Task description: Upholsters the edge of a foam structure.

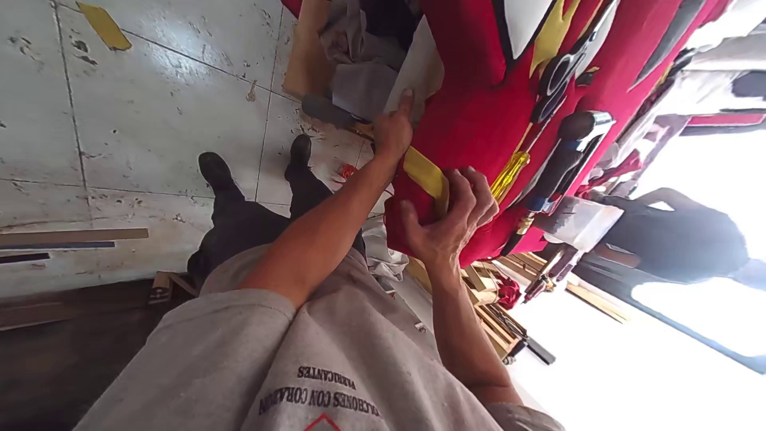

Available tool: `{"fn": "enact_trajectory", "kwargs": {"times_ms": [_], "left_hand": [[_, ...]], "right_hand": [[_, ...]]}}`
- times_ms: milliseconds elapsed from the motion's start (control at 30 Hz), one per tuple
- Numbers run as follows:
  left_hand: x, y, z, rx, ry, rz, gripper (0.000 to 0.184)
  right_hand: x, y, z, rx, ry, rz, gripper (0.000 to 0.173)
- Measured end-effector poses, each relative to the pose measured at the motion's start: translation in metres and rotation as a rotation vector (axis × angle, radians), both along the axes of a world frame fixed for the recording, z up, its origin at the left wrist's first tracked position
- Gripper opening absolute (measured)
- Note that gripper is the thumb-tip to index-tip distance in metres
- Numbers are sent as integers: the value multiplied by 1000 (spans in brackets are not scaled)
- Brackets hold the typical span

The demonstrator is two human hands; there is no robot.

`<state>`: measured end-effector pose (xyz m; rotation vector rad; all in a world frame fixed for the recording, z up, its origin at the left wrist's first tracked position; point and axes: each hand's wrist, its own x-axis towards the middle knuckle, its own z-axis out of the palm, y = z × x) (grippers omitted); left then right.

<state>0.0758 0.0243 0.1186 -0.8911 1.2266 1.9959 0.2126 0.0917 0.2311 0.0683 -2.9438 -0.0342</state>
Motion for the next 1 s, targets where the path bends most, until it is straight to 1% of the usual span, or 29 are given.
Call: {"fn": "enact_trajectory", "kwargs": {"times_ms": [67,167,300,400,467,533,567,600,633,667,733,800,833,867,933,1000], "left_hand": [[-2,2,1,-9,-27,3,60],[0,6,1,3,-53,-18,55],[-2,5,2,22,-39,-49,54],[-3,2,3,21,-52,-85,58],[-4,4,1,1,-42,-89,58],[-5,4,2,-29,-25,-109,58],[-5,2,4,-56,-14,-138,59],[-6,1,6,-93,1,-198,63],[-6,-1,8,-143,30,-273,66],[-6,0,9,-205,73,-344,66],[-6,3,10,-319,210,-450,58],[-4,12,-4,-404,285,-554,54],[-2,15,-9,-431,302,-576,54],[0,15,-12,-444,316,-552,52],[8,15,-8,-449,327,-385,50],[12,8,3,-455,380,-342,43]], "right_hand": [[-3,-1,-4,26,-10,-4,76],[0,-2,-5,27,-7,-1,72],[-3,1,-5,-19,13,33,69],[-2,3,-4,-94,17,64,69],[-1,9,-1,-225,64,92,66],[4,20,-1,-462,173,87,60],[7,23,-1,-613,230,60,54],[10,24,-2,-743,303,21,46],[16,23,-2,-818,383,-33,39],[23,21,-2,-853,453,-96,36],[43,17,-3,-849,510,-208,33],[70,15,-5,-723,500,-280,31],[81,16,-7,-641,490,-309,31],[88,16,-9,-568,478,-332,31],[92,16,-12,-464,439,-360,33],[86,14,-13,-415,386,-370,40]]}}
